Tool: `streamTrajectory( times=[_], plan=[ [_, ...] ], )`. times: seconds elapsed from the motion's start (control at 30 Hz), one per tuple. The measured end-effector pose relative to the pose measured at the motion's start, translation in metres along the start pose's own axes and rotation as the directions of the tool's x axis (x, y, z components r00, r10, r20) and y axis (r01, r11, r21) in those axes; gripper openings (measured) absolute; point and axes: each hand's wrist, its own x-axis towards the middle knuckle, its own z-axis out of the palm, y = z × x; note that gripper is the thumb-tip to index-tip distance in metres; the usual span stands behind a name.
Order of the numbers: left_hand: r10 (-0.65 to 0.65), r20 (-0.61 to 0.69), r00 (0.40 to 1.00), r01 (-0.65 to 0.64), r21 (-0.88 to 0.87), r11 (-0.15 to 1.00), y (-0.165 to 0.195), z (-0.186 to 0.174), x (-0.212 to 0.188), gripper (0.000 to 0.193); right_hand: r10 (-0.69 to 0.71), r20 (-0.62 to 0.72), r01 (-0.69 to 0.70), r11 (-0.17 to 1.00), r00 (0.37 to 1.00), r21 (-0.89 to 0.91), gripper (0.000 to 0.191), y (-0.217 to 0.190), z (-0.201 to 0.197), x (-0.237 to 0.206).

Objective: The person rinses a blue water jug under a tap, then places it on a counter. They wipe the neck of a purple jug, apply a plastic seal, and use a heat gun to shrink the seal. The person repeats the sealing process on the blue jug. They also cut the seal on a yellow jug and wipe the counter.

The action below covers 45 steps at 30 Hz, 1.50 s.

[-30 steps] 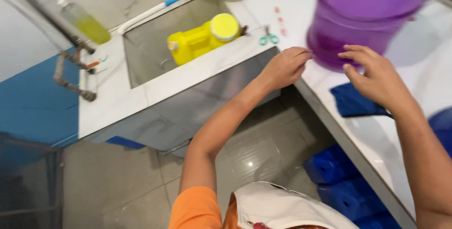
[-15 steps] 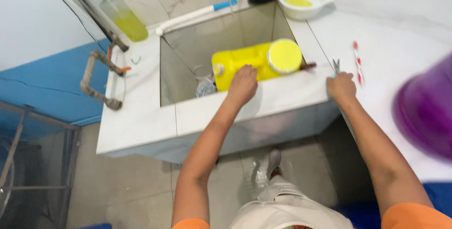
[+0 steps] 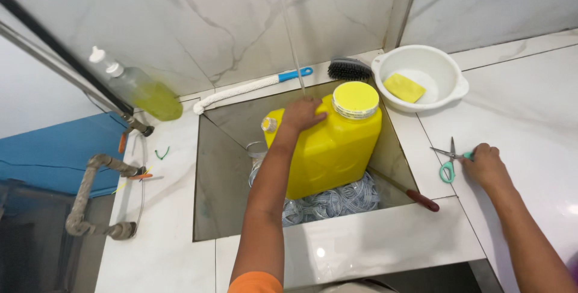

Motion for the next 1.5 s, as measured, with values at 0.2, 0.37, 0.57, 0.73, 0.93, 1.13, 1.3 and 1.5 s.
streamTrajectory(
  times=[0.2, 0.37, 0.57, 0.73, 0.93, 1.13, 1.3, 1.5],
  plan=[
    [-0.116, 0.191, 0.975, 0.143, -0.134, 0.981, -0.027, 0.003, 0.021, 0.058, 0.025, 0.084, -0.020, 0.998, 0.996, -0.063, 0.044, 0.008, -0.005, -0.002],
    [0.018, 0.322, 0.947, 0.050, -0.201, 0.978, 0.024, -0.002, -0.010, 0.055, -0.394, -0.314, 0.350, 0.918, 0.864, -0.189, 0.049, -0.043, -0.014, -0.025],
    [0.110, 0.372, 0.922, -0.019, -0.239, 0.971, 0.114, 0.018, -0.092, 0.050, -0.688, -0.126, 0.636, 0.715, 0.715, -0.292, 0.051, -0.150, -0.016, 0.052],
    [0.113, 0.370, 0.922, 0.056, -0.418, 0.907, 0.118, 0.024, -0.128, 0.068, -0.606, 0.077, 0.589, 0.724, 0.792, -0.358, 0.022, -0.212, -0.023, 0.038],
    [-0.339, 0.558, 0.757, 0.480, -0.827, -0.292, 0.077, 0.008, -0.062, 0.103, -0.850, 0.057, 0.839, 0.502, 0.523, -0.209, 0.026, -0.291, -0.024, -0.047],
    [-0.512, 0.290, 0.808, 0.106, -0.928, -0.357, 0.028, -0.012, -0.066, 0.068, -0.836, 0.426, 0.759, 0.516, 0.345, 0.397, 0.038, -0.380, 0.003, -0.031],
    [-0.549, 0.382, 0.743, 0.131, -0.888, -0.441, 0.006, -0.019, -0.094, 0.079, -0.790, 0.389, 0.870, 0.489, 0.473, -0.065, 0.084, -0.434, 0.053, -0.018],
    [-0.760, -0.173, 0.627, 0.355, -0.804, 0.476, -0.028, -0.022, -0.107, 0.105, -0.800, 0.286, 0.695, 0.600, 0.527, 0.396, 0.060, -0.448, 0.050, 0.012]
  ],
)
